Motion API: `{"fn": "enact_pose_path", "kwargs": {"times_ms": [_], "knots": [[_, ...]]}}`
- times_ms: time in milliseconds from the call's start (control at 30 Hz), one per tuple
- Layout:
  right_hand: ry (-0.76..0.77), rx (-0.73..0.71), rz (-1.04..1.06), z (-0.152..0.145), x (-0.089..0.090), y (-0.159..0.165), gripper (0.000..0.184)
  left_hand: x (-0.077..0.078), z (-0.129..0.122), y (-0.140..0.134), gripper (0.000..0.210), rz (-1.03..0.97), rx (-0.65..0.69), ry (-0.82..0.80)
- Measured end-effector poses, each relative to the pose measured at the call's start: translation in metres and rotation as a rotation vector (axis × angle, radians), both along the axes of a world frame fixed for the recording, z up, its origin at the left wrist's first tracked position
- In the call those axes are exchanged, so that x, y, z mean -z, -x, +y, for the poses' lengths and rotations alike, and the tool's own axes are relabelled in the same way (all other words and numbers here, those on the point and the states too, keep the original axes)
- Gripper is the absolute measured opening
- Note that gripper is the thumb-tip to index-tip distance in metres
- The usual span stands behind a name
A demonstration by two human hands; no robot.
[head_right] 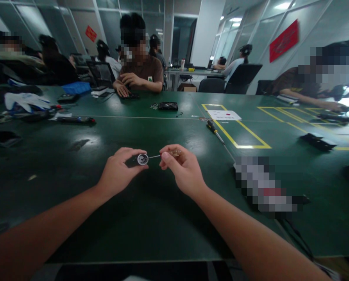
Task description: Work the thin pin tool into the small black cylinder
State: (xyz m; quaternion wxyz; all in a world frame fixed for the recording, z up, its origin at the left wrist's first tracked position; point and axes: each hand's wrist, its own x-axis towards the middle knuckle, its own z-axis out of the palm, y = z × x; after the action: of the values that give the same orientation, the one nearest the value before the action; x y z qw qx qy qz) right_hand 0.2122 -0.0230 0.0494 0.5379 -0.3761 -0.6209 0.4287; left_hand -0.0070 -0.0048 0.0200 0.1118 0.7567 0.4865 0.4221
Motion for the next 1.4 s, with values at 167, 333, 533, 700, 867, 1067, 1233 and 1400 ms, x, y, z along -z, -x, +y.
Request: {"fn": "enact_pose_path", "kwargs": {"times_ms": [167,333,533,700,867,1067,1233,1400], "knots": [[0.003,0.103,-0.058,0.006,0.001,-0.002,0.025,0.0,0.0,0.0,0.04,0.025,0.005,0.001],[0.013,0.153,-0.114,0.008,0.002,-0.001,0.025,-0.002,-0.002,-0.002,0.04,0.024,0.037,0.009],[0.001,0.115,-0.072,0.006,0.006,0.001,0.021,-0.002,-0.001,-0.002,0.04,-0.004,0.031,0.038],[0.027,0.064,-0.038,0.007,0.01,0.002,0.02,0.0,-0.001,-0.002,0.04,-0.014,0.027,0.073],[0.184,0.013,0.218,0.013,0.015,0.005,0.023,-0.002,-0.001,-0.002,0.041,-0.009,0.027,0.088],[0.351,-0.028,0.399,0.015,0.014,0.007,0.029,-0.002,0.0,-0.001,0.04,-0.021,0.026,0.071],[0.468,-0.094,0.473,0.018,0.012,0.003,0.025,0.0,0.003,0.001,0.038,-0.032,0.011,0.037],[0.28,-0.031,0.436,0.016,0.01,0.002,0.023,0.0,0.002,0.001,0.038,-0.001,0.005,0.012]]}}
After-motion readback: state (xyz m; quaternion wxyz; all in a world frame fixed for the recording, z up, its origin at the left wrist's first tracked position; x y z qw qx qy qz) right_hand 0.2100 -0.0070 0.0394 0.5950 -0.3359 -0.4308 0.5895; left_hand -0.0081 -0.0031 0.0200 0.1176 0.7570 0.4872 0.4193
